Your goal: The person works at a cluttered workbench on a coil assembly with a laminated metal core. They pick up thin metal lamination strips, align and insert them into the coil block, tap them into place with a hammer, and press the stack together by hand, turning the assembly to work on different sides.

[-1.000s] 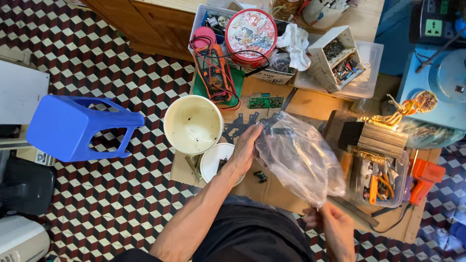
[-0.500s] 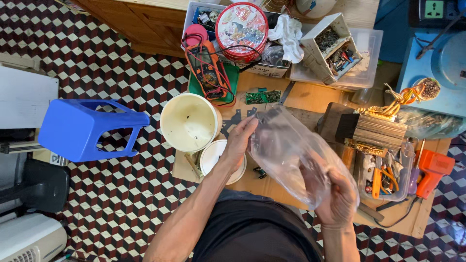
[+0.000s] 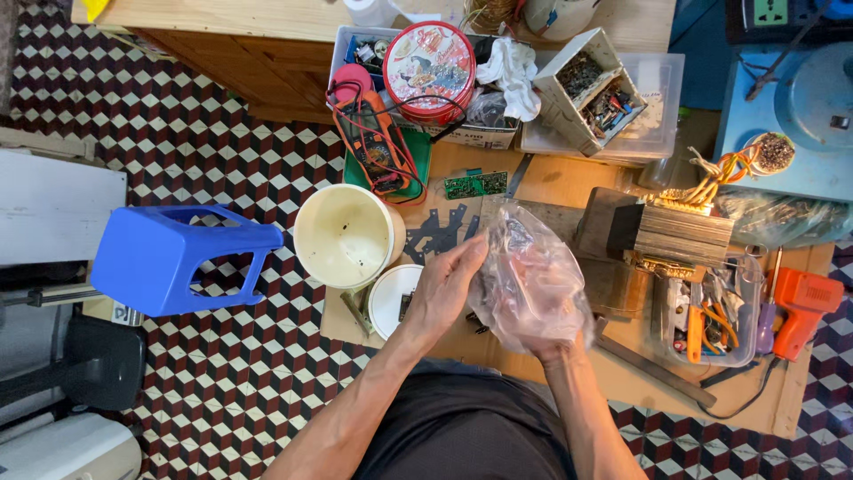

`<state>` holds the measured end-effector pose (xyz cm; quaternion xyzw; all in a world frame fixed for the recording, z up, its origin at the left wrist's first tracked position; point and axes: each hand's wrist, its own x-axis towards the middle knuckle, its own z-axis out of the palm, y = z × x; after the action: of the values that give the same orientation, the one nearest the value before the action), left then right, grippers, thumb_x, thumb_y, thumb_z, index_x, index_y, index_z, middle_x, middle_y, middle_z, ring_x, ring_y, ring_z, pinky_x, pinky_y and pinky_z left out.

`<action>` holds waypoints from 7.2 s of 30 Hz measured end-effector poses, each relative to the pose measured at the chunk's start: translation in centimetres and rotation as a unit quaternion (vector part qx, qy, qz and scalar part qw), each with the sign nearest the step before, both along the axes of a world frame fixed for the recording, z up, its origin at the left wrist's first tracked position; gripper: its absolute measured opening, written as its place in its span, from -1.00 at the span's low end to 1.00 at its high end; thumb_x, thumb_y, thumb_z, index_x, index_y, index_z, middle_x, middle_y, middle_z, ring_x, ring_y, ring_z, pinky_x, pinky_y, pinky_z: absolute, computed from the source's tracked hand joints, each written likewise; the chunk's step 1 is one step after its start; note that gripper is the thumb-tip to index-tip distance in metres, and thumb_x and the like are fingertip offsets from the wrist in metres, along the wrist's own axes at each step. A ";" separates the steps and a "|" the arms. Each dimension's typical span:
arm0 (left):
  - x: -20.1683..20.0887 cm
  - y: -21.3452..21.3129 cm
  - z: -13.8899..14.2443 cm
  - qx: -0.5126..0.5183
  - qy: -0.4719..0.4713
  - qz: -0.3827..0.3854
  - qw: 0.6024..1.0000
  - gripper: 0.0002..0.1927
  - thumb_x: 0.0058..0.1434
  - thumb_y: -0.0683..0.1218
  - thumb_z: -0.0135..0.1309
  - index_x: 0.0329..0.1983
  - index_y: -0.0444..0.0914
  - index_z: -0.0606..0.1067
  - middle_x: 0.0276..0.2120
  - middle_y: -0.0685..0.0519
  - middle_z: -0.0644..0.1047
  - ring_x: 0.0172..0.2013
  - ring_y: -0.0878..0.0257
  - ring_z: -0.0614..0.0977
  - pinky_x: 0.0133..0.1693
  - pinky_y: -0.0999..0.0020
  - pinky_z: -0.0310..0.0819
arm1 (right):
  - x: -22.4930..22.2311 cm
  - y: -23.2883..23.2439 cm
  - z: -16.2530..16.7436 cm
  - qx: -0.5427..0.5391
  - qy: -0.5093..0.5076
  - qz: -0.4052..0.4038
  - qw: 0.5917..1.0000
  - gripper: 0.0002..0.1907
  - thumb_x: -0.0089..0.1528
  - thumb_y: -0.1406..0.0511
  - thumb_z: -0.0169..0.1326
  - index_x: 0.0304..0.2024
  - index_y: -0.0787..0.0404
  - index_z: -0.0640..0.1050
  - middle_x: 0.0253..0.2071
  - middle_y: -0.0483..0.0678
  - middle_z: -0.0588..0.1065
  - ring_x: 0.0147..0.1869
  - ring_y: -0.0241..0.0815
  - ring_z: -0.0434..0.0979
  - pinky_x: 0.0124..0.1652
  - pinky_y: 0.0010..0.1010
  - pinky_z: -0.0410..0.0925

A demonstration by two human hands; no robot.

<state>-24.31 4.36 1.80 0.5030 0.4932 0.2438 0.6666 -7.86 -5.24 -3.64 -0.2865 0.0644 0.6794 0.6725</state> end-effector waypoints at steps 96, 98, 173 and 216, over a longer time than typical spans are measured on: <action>-15.3 10.2 -4.2 0.213 0.504 -0.382 0.745 -0.71 0.23 -0.17 0.04 -0.02 -0.15 0.63 0.05 -0.07 0.59 0.10 0.00 0.60 0.09 0.18 0.51 | -4.4 7.9 -7.0 -0.231 -0.814 0.077 0.527 -0.65 0.27 0.42 0.03 0.11 0.43 0.53 -0.10 0.44 0.45 -0.03 0.44 0.47 -0.03 0.05 0.34; -13.8 12.0 -5.4 0.113 0.502 -0.408 0.754 -0.72 0.24 -0.16 0.03 -0.03 -0.17 0.63 0.03 -0.09 0.59 0.08 -0.02 0.60 0.07 0.15 0.51 | -4.5 7.9 -7.8 -0.245 -0.814 0.066 0.523 -0.62 0.29 0.44 0.01 0.16 0.43 0.51 -0.05 0.45 0.43 -0.02 0.41 0.46 -0.03 0.02 0.34; -5.4 4.9 -13.9 0.078 0.344 0.324 0.878 -0.23 0.02 -0.21 0.12 0.34 -0.51 0.22 0.27 -0.49 0.28 0.28 -0.33 0.26 0.31 0.03 0.01 | -14.1 13.3 -9.7 -0.164 -0.756 0.183 0.606 -0.31 0.21 0.34 0.24 0.24 0.66 0.27 0.12 0.52 0.39 0.20 0.40 0.41 0.16 -0.05 0.29; -3.6 8.6 -14.3 -0.073 0.136 0.109 0.982 -0.50 0.06 -0.04 0.31 0.05 -0.35 0.60 -0.17 -0.13 0.65 -0.21 0.14 0.66 -0.17 0.30 0.54 | -11.9 14.0 -10.1 -0.291 -0.378 0.142 0.867 -0.63 0.31 0.37 -0.09 0.15 0.34 0.49 -0.12 -0.07 0.51 -0.08 -0.28 0.41 -0.08 -0.48 0.30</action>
<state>-27.87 12.94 -12.47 0.4247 0.6476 0.2074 0.5976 -19.76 8.74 -13.79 -0.7104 -0.0412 0.5577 0.4273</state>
